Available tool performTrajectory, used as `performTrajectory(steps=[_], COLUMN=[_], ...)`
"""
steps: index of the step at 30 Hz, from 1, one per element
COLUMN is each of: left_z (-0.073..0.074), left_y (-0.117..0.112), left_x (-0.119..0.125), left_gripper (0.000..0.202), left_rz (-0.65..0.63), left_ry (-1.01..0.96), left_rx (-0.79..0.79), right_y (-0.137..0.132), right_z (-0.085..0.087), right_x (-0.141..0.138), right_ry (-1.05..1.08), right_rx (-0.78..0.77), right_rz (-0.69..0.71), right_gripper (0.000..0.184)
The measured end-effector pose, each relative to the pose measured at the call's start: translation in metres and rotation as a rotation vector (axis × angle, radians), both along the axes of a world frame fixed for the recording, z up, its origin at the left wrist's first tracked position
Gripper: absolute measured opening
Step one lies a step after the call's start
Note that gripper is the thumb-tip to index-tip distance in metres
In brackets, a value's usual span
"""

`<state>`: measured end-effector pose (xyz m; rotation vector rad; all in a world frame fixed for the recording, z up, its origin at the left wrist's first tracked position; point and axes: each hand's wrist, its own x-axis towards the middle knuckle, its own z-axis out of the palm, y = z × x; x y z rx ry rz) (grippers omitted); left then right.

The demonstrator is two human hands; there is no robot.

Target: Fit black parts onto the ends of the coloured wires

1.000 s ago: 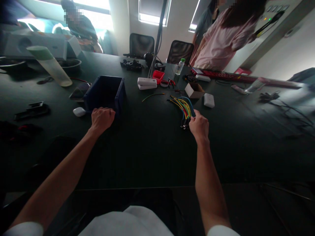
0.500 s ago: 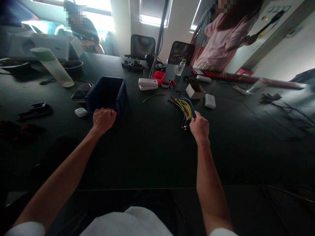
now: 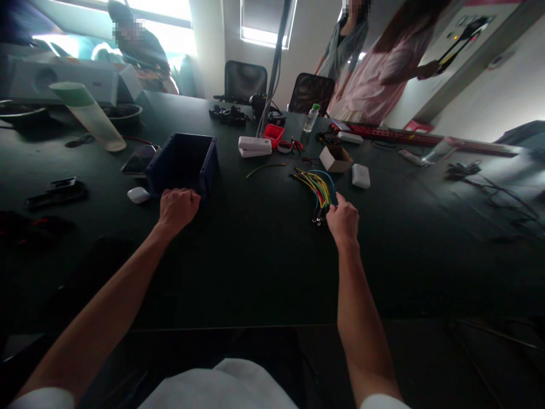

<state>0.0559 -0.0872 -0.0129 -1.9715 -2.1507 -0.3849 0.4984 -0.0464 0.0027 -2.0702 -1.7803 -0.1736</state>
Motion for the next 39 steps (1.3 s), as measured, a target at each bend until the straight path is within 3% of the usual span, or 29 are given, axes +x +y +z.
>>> performTrajectory(steps=[7,16,25,34,39], left_z=[-0.006,-0.011,-0.015,-0.021,-0.022], left_y=[0.002,0.003,0.006,0.008,0.008], left_x=[-0.002,-0.003,-0.007,-0.011,-0.011], left_gripper=[0.051,0.045,0.037,0.031,0.022], left_rz=[-0.010,-0.012,-0.016,-0.017,0.010], left_ry=[0.011,0.015,0.006,-0.138,-0.270], left_rx=[0.055,0.128,0.179,0.247,0.357], right_y=[0.002,-0.001,-0.001,-0.001,0.000], right_z=[-0.003,0.003,0.005,0.001,-0.001], right_x=[0.003,-0.003,-0.006,-0.002,-0.002], right_ry=[-0.018,-0.058,-0.044,-0.014,0.038], right_rx=[-0.014,-0.174,-0.219,-0.137,0.068], right_rz=[-0.038,-0.116,-0.131,-0.092,-0.123], right_gripper=[0.054,0.055,0.056,0.055,0.052])
